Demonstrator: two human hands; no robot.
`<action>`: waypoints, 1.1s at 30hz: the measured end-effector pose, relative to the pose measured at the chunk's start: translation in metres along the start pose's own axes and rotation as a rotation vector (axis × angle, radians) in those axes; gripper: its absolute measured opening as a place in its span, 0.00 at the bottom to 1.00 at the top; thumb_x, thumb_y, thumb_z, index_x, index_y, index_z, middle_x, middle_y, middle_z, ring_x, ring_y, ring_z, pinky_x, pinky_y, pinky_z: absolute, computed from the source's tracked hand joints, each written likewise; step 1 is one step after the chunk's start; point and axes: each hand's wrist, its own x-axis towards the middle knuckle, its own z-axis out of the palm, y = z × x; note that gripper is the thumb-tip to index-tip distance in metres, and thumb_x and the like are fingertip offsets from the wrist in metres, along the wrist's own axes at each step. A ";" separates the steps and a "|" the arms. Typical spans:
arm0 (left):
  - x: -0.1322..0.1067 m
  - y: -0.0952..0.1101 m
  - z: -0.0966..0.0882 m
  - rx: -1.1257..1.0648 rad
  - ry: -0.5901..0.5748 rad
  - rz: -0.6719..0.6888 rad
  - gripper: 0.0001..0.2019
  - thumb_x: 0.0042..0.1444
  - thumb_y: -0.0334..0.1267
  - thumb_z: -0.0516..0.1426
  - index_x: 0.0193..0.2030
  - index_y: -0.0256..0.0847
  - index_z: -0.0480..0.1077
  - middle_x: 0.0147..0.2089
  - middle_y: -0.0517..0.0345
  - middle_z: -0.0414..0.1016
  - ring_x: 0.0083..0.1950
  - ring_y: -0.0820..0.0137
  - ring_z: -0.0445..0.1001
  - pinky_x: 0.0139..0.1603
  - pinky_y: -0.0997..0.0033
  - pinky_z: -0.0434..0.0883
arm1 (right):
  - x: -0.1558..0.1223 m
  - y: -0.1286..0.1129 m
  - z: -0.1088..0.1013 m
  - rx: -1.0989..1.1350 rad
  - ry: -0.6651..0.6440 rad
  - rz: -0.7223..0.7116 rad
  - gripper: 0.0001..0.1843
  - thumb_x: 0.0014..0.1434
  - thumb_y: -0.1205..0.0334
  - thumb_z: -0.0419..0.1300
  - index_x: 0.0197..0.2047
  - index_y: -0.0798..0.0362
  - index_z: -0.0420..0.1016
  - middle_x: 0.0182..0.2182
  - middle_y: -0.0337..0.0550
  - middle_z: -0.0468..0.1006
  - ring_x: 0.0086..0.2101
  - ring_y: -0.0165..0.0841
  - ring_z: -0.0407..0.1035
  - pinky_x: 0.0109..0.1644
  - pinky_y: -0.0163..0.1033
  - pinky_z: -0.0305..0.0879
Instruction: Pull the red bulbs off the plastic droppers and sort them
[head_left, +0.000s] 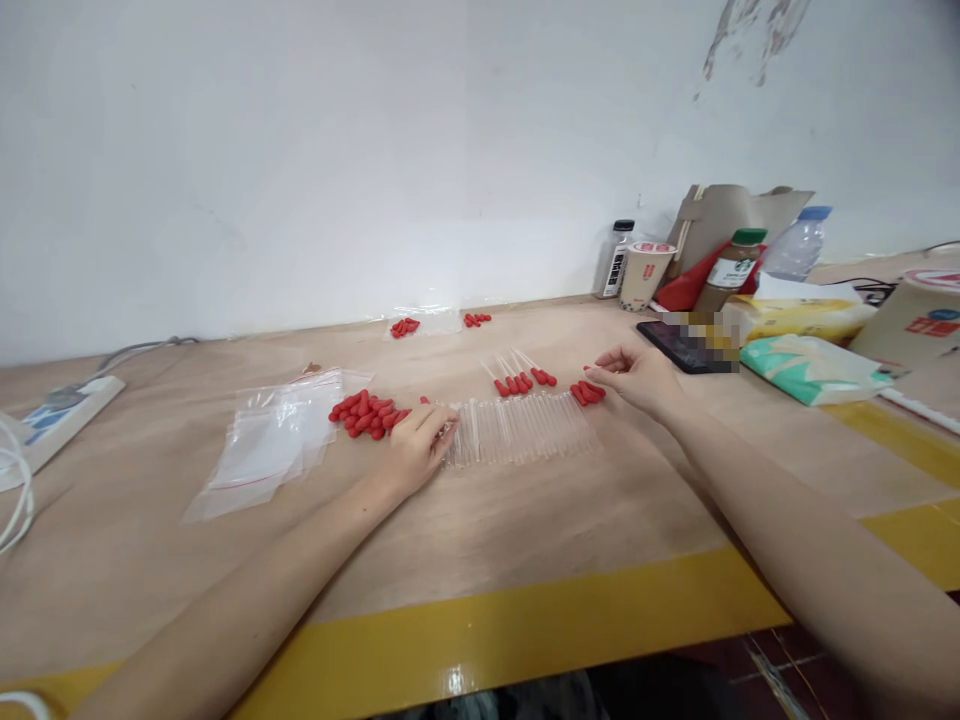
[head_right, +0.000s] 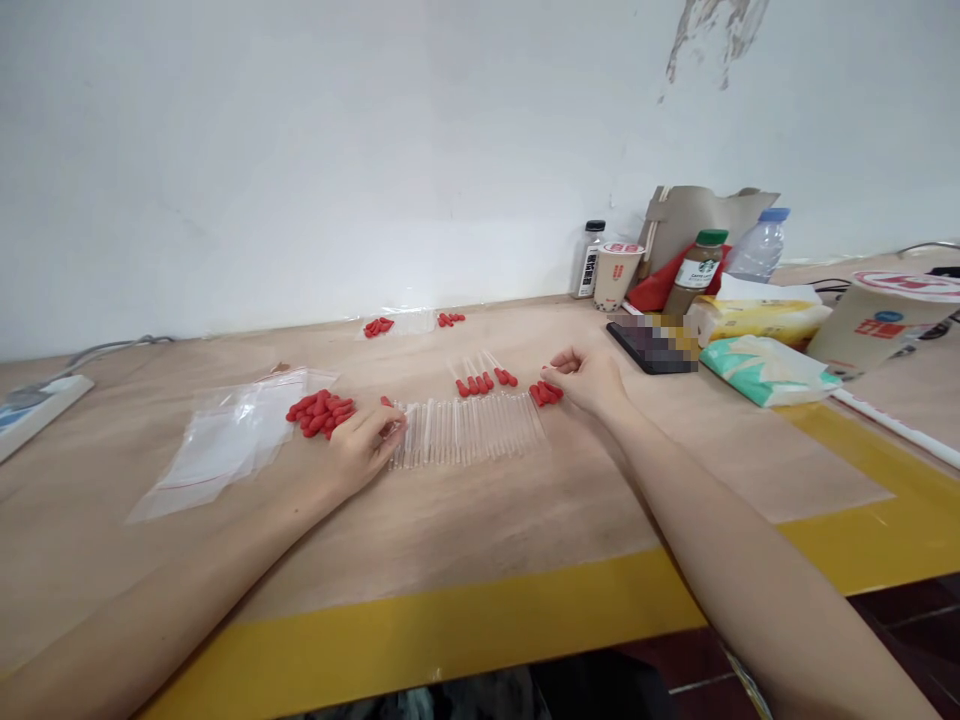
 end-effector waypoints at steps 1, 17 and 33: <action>0.000 0.000 0.000 -0.018 -0.014 0.020 0.04 0.58 0.30 0.52 0.38 0.38 0.67 0.32 0.58 0.72 0.32 0.74 0.71 0.34 0.75 0.70 | 0.000 0.001 0.000 -0.020 -0.011 -0.014 0.09 0.43 0.59 0.65 0.28 0.54 0.72 0.24 0.41 0.76 0.25 0.31 0.69 0.28 0.35 0.63; -0.001 0.005 -0.008 -0.131 -0.204 -0.015 0.18 0.47 0.49 0.62 0.43 0.41 0.74 0.44 0.50 0.77 0.48 0.61 0.73 0.50 0.55 0.68 | -0.012 -0.013 0.002 -0.352 -0.135 -0.112 0.10 0.42 0.53 0.66 0.27 0.49 0.76 0.25 0.36 0.78 0.25 0.29 0.66 0.28 0.35 0.55; -0.003 0.001 -0.015 -0.125 -0.388 -0.104 0.27 0.46 0.53 0.61 0.51 0.42 0.69 0.53 0.49 0.72 0.58 0.57 0.66 0.63 0.45 0.52 | -0.006 -0.018 0.024 -0.334 -0.032 -0.086 0.11 0.48 0.52 0.59 0.26 0.50 0.75 0.21 0.38 0.76 0.24 0.30 0.67 0.28 0.35 0.55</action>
